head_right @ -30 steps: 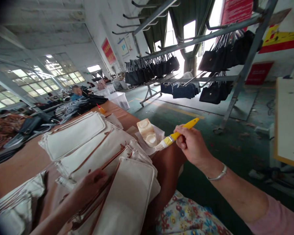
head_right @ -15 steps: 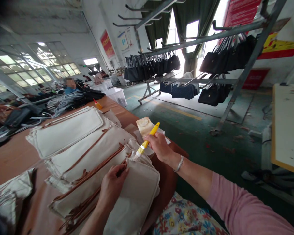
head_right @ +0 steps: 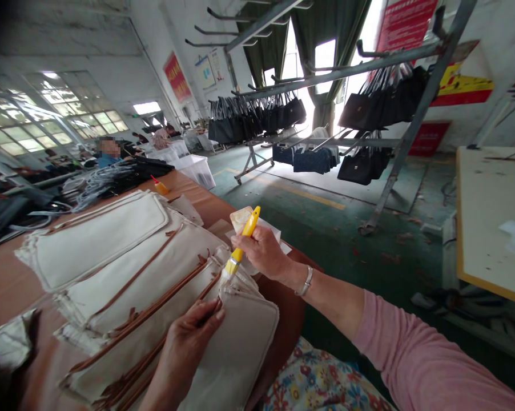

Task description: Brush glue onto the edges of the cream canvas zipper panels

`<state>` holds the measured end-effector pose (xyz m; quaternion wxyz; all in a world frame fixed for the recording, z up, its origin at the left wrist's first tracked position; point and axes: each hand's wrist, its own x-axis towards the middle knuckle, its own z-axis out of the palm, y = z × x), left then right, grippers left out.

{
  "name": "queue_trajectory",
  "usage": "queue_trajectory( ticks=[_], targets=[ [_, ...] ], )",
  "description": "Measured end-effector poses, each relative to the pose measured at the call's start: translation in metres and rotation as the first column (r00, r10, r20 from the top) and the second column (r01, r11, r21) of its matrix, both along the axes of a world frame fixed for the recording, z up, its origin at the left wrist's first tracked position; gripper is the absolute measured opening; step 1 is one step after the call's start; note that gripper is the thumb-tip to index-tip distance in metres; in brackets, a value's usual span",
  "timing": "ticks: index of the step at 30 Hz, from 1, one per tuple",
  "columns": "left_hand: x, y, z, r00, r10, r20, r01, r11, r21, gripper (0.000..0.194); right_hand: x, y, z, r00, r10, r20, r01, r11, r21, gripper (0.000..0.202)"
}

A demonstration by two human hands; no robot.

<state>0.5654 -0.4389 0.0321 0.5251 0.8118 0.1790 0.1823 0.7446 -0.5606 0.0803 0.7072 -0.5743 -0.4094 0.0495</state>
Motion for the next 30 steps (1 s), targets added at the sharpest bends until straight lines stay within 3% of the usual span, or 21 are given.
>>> queue_trajectory(
  ticks=[3,6,8,11,14,16,20,22,24,26,30],
  targets=[
    [-0.002,-0.008,-0.001,0.999,-0.036,0.003,0.036,0.999,0.013,0.029,-0.003,-0.008,-0.001,0.996,0.053,0.078,-0.046,0.995,-0.087,0.028],
    [-0.004,-0.019,-0.003,0.996,-0.069,0.058,0.061,0.989,0.131,0.025,-0.001,-0.01,0.0,0.991,-0.07,0.112,0.078,0.995,-0.063,0.028],
    [-0.006,-0.026,-0.003,0.993,-0.07,0.096,0.047,0.973,0.227,0.022,0.0,-0.011,0.003,0.992,-0.089,0.086,0.092,0.995,-0.035,0.028],
    [-0.009,-0.034,-0.003,0.992,-0.011,0.124,-0.029,0.948,0.317,0.019,-0.004,-0.016,0.01,0.992,0.078,0.097,-0.068,0.992,-0.109,0.029],
    [-0.011,-0.037,-0.005,0.994,0.058,0.088,-0.085,0.939,0.333,0.019,-0.008,-0.025,0.019,0.948,0.309,0.077,-0.287,0.935,-0.208,0.03],
    [-0.011,-0.037,-0.006,0.996,0.069,0.061,-0.086,0.938,0.336,0.019,-0.008,-0.032,0.025,0.926,0.37,0.073,-0.347,0.912,-0.218,0.03],
    [-0.009,-0.035,-0.007,0.997,0.026,0.075,-0.053,0.927,0.373,0.019,-0.007,-0.035,0.031,0.976,0.153,0.158,-0.133,0.982,-0.133,0.025],
    [-0.009,-0.035,-0.007,0.996,0.02,0.088,-0.055,0.912,0.407,0.018,-0.012,-0.031,0.027,0.971,0.152,0.185,-0.12,0.977,-0.175,0.027],
    [-0.013,-0.038,-0.012,0.997,0.064,0.036,-0.074,0.87,0.488,0.016,-0.02,-0.03,0.023,0.95,0.273,0.152,-0.22,0.93,-0.295,0.032],
    [-0.02,-0.043,-0.023,0.985,0.157,-0.076,-0.08,0.791,0.606,0.015,-0.028,-0.033,0.019,0.945,0.323,0.043,-0.288,0.89,-0.355,0.034],
    [-0.044,-0.046,-0.052,0.921,0.347,-0.175,-0.113,0.669,0.735,0.022,-0.024,-0.042,0.01,0.968,0.173,-0.18,-0.201,0.968,-0.151,0.026]
  ],
)
